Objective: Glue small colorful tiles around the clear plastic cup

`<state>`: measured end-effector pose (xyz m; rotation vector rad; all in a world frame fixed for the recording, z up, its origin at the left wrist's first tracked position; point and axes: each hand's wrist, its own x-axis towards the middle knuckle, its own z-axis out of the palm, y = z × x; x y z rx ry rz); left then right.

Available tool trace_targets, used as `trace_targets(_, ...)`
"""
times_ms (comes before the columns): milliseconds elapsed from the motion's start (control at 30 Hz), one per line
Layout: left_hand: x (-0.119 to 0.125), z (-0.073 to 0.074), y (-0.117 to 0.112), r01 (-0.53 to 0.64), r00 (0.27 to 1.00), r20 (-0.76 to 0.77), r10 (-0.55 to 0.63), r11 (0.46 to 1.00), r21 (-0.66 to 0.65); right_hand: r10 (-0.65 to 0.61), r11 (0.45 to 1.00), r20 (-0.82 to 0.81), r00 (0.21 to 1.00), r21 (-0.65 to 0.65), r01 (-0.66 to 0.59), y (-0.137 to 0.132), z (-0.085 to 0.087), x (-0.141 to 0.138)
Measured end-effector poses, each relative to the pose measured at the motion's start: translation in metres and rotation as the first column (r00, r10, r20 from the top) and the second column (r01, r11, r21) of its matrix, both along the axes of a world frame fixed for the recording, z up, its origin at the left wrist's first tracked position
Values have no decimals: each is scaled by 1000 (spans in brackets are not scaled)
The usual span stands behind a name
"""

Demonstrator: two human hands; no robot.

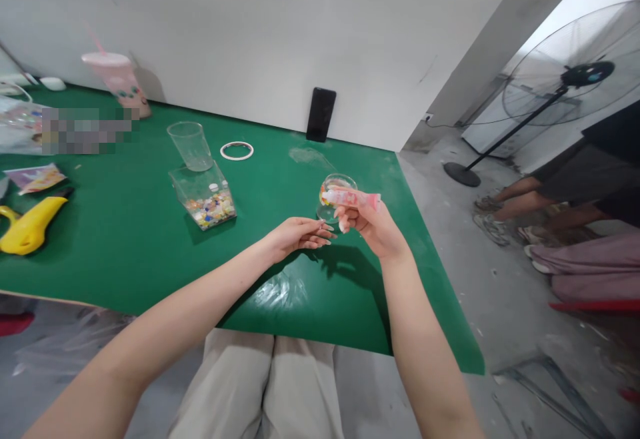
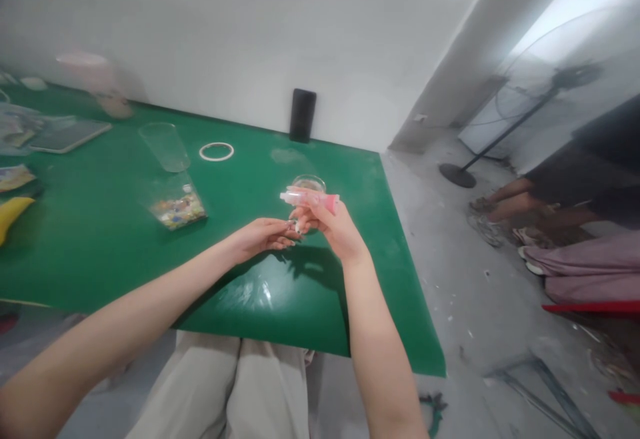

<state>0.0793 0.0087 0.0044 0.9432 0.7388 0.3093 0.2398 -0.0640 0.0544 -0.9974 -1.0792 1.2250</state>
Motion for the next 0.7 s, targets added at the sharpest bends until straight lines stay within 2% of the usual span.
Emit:
trace_targets(367, 3, 1, -3, -5, 999, -50, 6, 1000, 10, -102, 994, 97, 990, 46, 98, 1, -4, 1)
trace_targets(700, 2, 2, -5, -17, 1000, 17, 19, 995, -96, -158, 987, 105, 982, -9, 160, 5, -6, -1)
